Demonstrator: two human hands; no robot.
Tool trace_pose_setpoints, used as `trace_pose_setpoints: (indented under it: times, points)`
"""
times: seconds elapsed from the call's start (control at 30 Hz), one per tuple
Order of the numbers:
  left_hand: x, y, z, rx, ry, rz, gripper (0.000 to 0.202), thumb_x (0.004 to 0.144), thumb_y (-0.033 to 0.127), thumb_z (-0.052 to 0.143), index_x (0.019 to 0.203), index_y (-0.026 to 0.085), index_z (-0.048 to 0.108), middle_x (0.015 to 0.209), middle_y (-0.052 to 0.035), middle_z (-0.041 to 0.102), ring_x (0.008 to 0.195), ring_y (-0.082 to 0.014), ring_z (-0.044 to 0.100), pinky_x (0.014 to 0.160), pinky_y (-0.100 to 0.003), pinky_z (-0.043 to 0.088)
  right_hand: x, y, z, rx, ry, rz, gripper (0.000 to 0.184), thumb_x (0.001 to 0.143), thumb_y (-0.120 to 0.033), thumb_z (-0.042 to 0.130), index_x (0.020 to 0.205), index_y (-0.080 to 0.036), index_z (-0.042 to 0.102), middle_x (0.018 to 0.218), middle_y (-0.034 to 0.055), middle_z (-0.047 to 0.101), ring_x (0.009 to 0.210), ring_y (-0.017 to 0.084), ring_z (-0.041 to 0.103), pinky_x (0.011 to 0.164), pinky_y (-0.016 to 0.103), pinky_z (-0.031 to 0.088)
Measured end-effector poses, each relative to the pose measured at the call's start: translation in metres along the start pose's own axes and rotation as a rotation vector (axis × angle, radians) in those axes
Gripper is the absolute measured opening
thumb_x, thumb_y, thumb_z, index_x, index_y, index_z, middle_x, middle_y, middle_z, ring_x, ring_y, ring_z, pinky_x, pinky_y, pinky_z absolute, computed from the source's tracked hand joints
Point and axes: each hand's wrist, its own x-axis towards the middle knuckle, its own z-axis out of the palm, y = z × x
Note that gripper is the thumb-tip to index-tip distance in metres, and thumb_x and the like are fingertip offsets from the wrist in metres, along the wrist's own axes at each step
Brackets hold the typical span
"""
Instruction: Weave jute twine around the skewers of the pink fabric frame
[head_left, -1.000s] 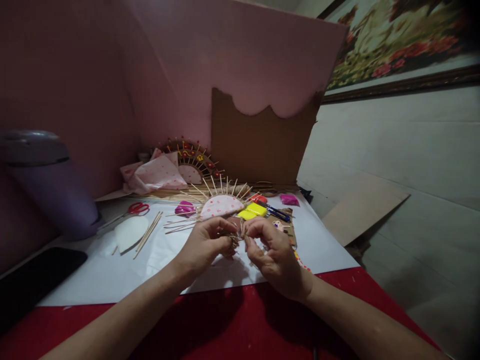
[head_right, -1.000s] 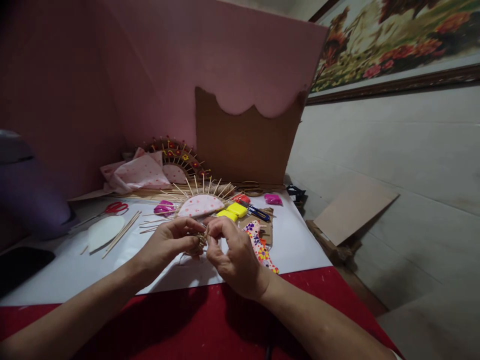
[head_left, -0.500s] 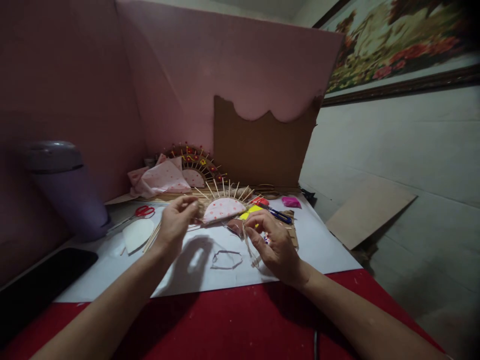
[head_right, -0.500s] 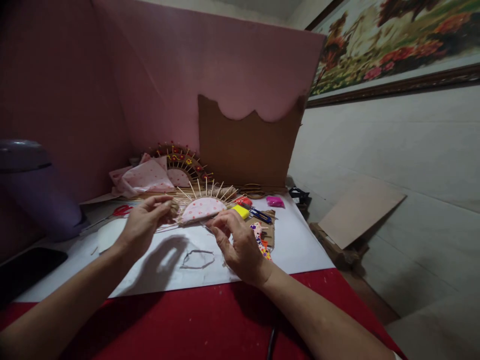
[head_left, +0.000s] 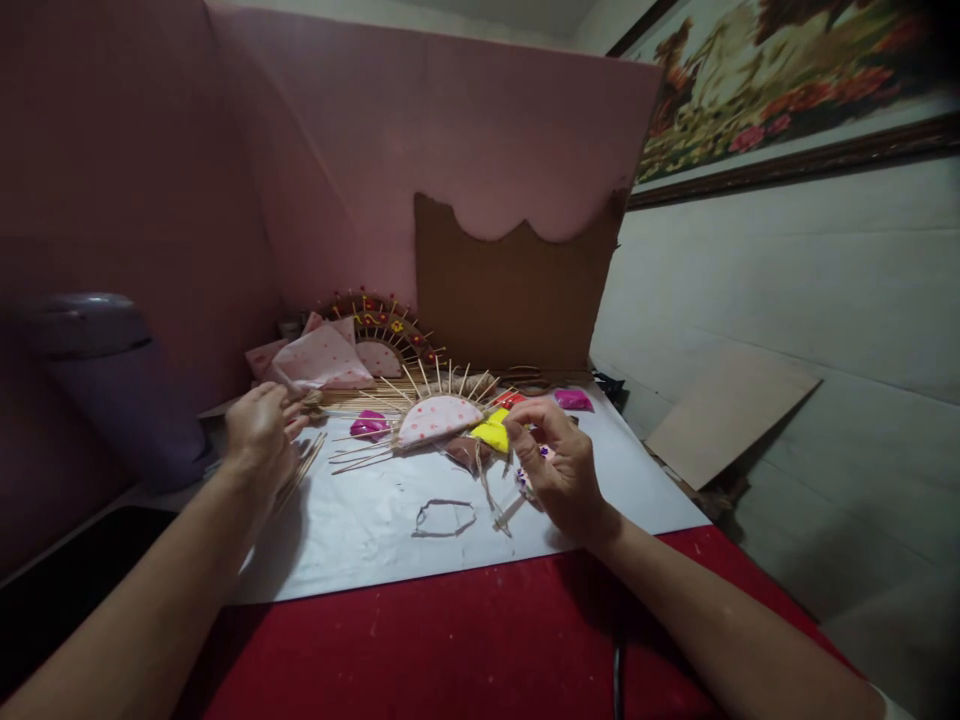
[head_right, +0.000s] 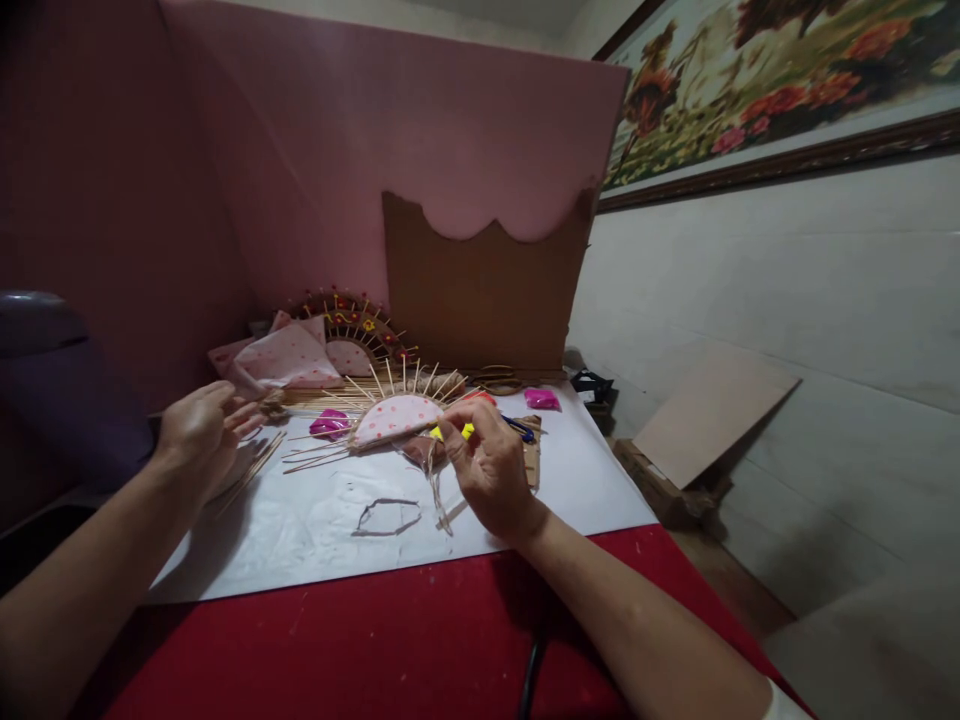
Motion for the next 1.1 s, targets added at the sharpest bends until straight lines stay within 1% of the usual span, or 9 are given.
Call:
trace_pose_setpoints:
  times: [0.13, 0.23, 0.37, 0.5, 0.6, 0.67, 0.73, 0.9, 1.1]
  points:
    - [0.000, -0.003, 0.007, 0.035, 0.058, -0.041, 0.006, 0.058, 0.019, 0.054, 0.063, 0.017, 0.053, 0.060, 0.0006, 0.054, 0.053, -0.0106, 0.050, 0.047, -0.021, 0.041, 0.005, 0.012, -0.006, 0.022, 0.090, 0.160, 0.022, 0.094, -0.032, 0.040, 0.088, -0.019, 0.057, 0.080, 0.0024, 0.060, 0.070, 0.014, 0.057, 0.062, 0.027, 0.044]
    - [-0.008, -0.009, 0.013, 0.079, 0.012, -0.002, 0.005, 0.060, 0.022, 0.054, 0.058, 0.018, 0.055, 0.060, -0.0002, 0.056, 0.057, -0.0128, 0.051, 0.052, -0.024, 0.043, 0.010, 0.024, -0.008, 0.007, 0.154, 0.223, 0.028, 0.094, -0.035, 0.039, 0.080, -0.018, 0.057, 0.073, 0.0013, 0.059, 0.065, 0.014, 0.055, 0.059, 0.025, 0.042]
    - [-0.026, -0.013, 0.019, 0.181, -0.129, 0.128, 0.022, 0.066, 0.034, 0.058, 0.051, 0.019, 0.058, 0.055, -0.0004, 0.056, 0.059, -0.0158, 0.050, 0.060, -0.027, 0.042, 0.015, 0.041, -0.008, -0.107, 0.185, 0.253, 0.030, 0.089, -0.039, 0.047, 0.070, -0.018, 0.055, 0.062, -0.0013, 0.054, 0.058, 0.012, 0.049, 0.057, 0.024, 0.039]
    - [-0.041, -0.014, 0.022, 0.488, -0.384, 0.417, 0.029, 0.074, 0.042, 0.052, 0.057, 0.020, 0.059, 0.058, -0.0019, 0.058, 0.061, -0.0192, 0.052, 0.062, -0.030, 0.039, 0.014, 0.050, -0.006, -0.182, 0.162, 0.275, 0.025, 0.083, -0.039, 0.056, 0.070, -0.017, 0.057, 0.063, -0.0007, 0.057, 0.058, 0.013, 0.050, 0.057, 0.024, 0.039]
    - [-0.048, -0.019, 0.024, 0.608, -0.509, 0.509, 0.015, 0.070, 0.034, 0.058, 0.066, 0.021, 0.062, 0.070, -0.0038, 0.064, 0.069, -0.0215, 0.056, 0.066, -0.032, 0.040, 0.013, 0.053, -0.005, -0.205, 0.156, 0.270, 0.022, 0.082, -0.036, 0.057, 0.072, -0.017, 0.058, 0.065, 0.0002, 0.059, 0.060, 0.013, 0.053, 0.058, 0.025, 0.041]
    - [-0.053, -0.024, 0.024, 0.662, -0.549, 0.551, 0.008, 0.068, 0.027, 0.060, 0.070, 0.021, 0.064, 0.075, -0.0050, 0.064, 0.073, -0.0224, 0.056, 0.068, -0.032, 0.040, 0.012, 0.054, -0.005, -0.212, 0.155, 0.264, 0.022, 0.082, -0.036, 0.057, 0.072, -0.017, 0.058, 0.065, 0.0005, 0.059, 0.060, 0.014, 0.053, 0.058, 0.025, 0.041]
    - [-0.056, -0.028, 0.024, 0.747, -0.579, 0.621, 0.008, 0.069, 0.023, 0.058, 0.074, 0.020, 0.064, 0.078, -0.0069, 0.064, 0.076, -0.0233, 0.055, 0.070, -0.034, 0.040, 0.012, 0.054, -0.004, -0.215, 0.146, 0.256, 0.022, 0.083, -0.036, 0.056, 0.071, -0.017, 0.057, 0.065, 0.0006, 0.059, 0.060, 0.014, 0.053, 0.058, 0.026, 0.042]
    - [-0.058, -0.033, 0.024, 0.836, -0.595, 0.726, 0.009, 0.072, 0.018, 0.054, 0.077, 0.019, 0.062, 0.081, -0.0083, 0.062, 0.080, -0.0239, 0.054, 0.073, -0.036, 0.041, 0.010, 0.053, -0.003, -0.213, 0.105, 0.229, 0.022, 0.082, -0.036, 0.056, 0.070, -0.018, 0.057, 0.064, 0.0010, 0.060, 0.060, 0.014, 0.054, 0.059, 0.026, 0.044]
    - [-0.033, -0.026, 0.018, 0.839, -0.399, 0.623, 0.017, 0.078, 0.022, 0.045, 0.080, 0.019, 0.062, 0.083, -0.0077, 0.067, 0.079, -0.0223, 0.059, 0.074, -0.035, 0.043, 0.010, 0.054, -0.002, -0.206, 0.093, 0.244, 0.020, 0.082, -0.035, 0.056, 0.071, -0.018, 0.057, 0.065, 0.0005, 0.060, 0.060, 0.013, 0.054, 0.059, 0.025, 0.043]
